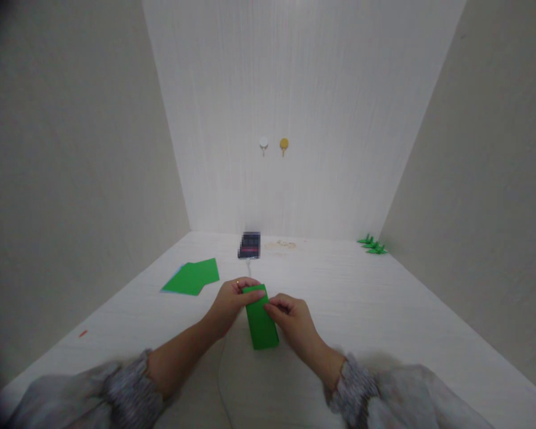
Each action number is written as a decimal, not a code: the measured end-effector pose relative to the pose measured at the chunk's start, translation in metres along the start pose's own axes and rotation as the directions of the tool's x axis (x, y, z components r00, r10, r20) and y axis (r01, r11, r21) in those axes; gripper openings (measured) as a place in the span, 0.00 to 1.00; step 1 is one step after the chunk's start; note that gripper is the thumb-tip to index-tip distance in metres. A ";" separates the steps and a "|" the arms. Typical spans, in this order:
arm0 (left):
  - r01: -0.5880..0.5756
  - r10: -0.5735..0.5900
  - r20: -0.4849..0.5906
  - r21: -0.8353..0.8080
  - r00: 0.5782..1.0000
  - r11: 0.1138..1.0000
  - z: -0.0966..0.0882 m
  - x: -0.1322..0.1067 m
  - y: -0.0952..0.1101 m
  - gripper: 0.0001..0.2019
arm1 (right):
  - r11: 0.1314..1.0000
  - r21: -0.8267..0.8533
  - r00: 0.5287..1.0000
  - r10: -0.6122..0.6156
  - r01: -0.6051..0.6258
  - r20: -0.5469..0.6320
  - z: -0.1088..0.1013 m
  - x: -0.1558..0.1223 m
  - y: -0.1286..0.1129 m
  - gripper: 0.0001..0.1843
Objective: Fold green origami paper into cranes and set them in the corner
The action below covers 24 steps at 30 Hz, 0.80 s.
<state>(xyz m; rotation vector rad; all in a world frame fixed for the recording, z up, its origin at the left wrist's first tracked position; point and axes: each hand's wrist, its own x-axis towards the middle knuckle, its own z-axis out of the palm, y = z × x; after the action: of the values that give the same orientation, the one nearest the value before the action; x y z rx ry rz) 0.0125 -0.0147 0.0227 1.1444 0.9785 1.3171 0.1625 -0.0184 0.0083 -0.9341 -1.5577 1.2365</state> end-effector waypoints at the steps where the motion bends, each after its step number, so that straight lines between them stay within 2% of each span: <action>1: 0.006 -0.006 -0.001 -0.002 1.000 1.000 0.000 0.000 0.000 0.12 | 1.000 0.000 1.000 0.001 -0.001 -0.003 0.000 0.000 -0.001 0.08; 10: 0.013 -0.013 -0.003 -0.027 1.000 1.000 0.001 0.000 0.001 0.13 | 1.000 0.024 1.000 0.005 -0.005 0.005 0.001 -0.001 -0.001 0.09; 17: 0.004 -0.004 -0.008 0.028 1.000 1.000 0.002 -0.001 0.003 0.12 | 0.999 0.044 1.000 -0.003 0.002 0.008 0.000 0.001 0.002 0.08; 24: -0.015 0.014 0.015 0.074 1.000 0.997 0.003 0.000 0.001 0.11 | 0.997 -0.077 0.999 -0.031 0.029 -0.026 -0.001 0.002 0.008 0.09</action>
<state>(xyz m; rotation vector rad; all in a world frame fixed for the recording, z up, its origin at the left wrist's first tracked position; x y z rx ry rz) 0.0149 -0.0153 0.0239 1.2176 1.0173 1.2915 0.1629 -0.0142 0.0009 -0.9685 -1.6014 1.1457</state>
